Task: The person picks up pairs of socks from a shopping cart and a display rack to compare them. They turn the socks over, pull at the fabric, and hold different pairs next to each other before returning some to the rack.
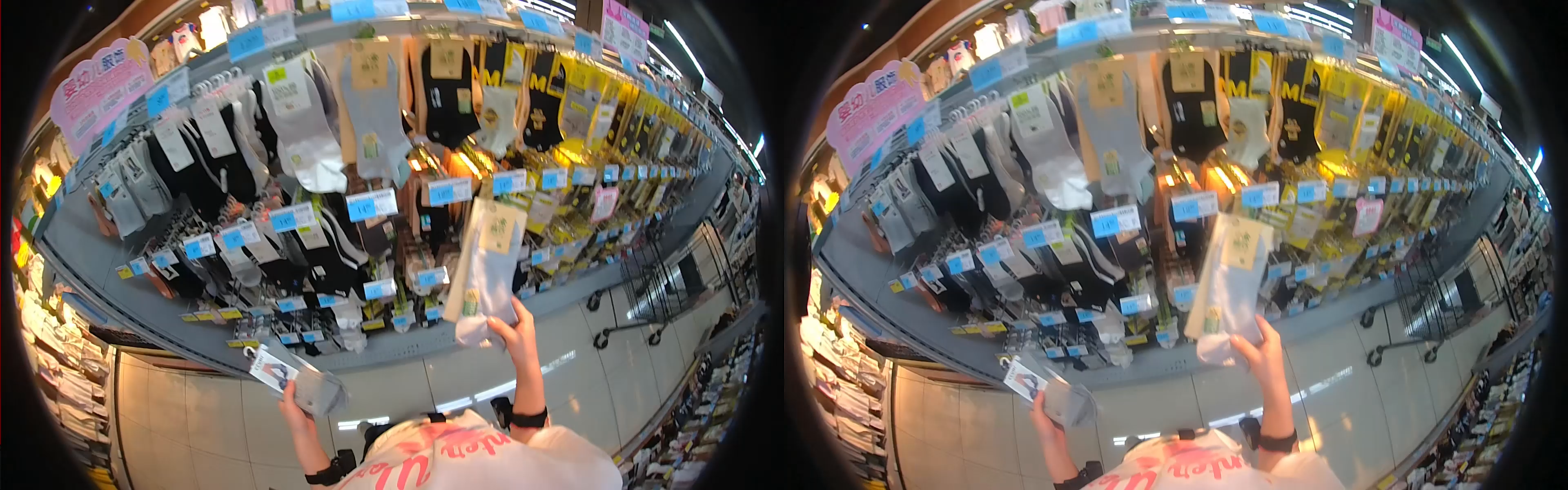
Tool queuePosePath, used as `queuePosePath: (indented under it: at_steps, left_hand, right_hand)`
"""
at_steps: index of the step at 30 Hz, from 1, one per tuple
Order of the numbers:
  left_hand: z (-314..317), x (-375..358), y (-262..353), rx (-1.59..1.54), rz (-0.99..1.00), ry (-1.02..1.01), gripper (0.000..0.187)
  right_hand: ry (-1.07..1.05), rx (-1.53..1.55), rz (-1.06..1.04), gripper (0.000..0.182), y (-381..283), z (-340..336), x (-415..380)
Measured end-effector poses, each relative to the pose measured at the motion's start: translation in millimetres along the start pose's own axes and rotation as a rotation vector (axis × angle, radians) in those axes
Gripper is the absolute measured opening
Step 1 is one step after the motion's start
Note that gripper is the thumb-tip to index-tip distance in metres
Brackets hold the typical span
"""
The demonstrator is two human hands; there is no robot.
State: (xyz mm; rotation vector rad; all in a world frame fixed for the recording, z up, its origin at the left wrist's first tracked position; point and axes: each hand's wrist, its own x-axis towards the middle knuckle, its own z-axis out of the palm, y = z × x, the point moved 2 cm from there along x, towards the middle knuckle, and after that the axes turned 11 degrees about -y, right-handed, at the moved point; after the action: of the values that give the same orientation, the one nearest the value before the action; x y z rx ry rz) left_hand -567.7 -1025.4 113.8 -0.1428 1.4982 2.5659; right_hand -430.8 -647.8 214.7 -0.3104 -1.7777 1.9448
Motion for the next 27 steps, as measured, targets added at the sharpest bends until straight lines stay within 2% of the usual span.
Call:
queuePosePath:
  at_steps: [1, 2, 3, 6, 9, 11, 13, 15, 16, 17, 21, 25, 27]
  left_hand:
    - [-6.8, -2.7, -0.5, -0.026, 0.020, 0.025, 0.045]
    - [-0.2, -9.3, 8.2, -0.054, -0.043, 0.102, 0.046]
    - [2.8, -12.1, 11.1, -0.043, -0.071, 0.085, 0.046]
    - [-6.3, -7.7, 17.0, -0.088, 0.051, 0.033, 0.048]
    - [0.7, -8.4, 27.0, -0.061, -0.002, 0.044, 0.050]
    - [0.6, -5.7, 27.6, -0.068, 0.020, 0.059, 0.051]
    - [-3.6, 1.7, 26.2, -0.100, 0.066, 0.069, 0.051]
    - [-12.6, 8.1, 22.5, -0.118, -0.005, 0.096, 0.049]
    - [-12.9, 9.9, 22.9, -0.142, 0.019, 0.084, 0.049]
    - [-14.1, 9.7, 24.8, -0.117, 0.015, 0.087, 0.048]
    - [-19.2, 8.2, 30.2, -0.053, 0.066, 0.066, 0.046]
    - [-18.0, 0.8, 39.8, -0.076, 0.073, 0.119, 0.045]
    - [-24.1, -1.7, 40.3, -0.105, 0.137, 0.128, 0.044]
  right_hand:
    - [-0.028, 0.003, -0.003, 0.043, 1.4, -0.8, 1.8]
    - [-0.035, -0.010, -0.026, 0.043, 3.8, 0.1, 3.0]
    - [-0.041, -0.027, -0.058, 0.043, 3.9, 1.4, 4.5]
    - [-0.056, -0.032, -0.070, 0.038, -0.9, 7.3, 6.7]
    - [-0.094, -0.029, -0.084, 0.030, -8.2, 14.0, 10.9]
    - [-0.006, -0.031, -0.090, 0.028, -21.0, 21.2, 28.5]
    - [0.012, -0.019, -0.222, 0.023, -26.8, 29.7, 53.7]
    - [-0.009, -0.024, -0.306, 0.022, -47.3, 37.4, 77.8]
    - [0.039, -0.078, -0.363, 0.020, -58.0, 43.7, 91.8]
    - [0.046, -0.144, -0.386, 0.022, -71.2, 48.2, 105.2]
    - [0.065, -0.055, -0.503, 0.024, -114.0, 84.7, 155.9]
    - [-0.038, -0.027, -0.513, 0.025, -118.9, 111.2, 180.4]
    - [-0.041, 0.039, -0.509, 0.025, -121.7, 121.8, 181.6]
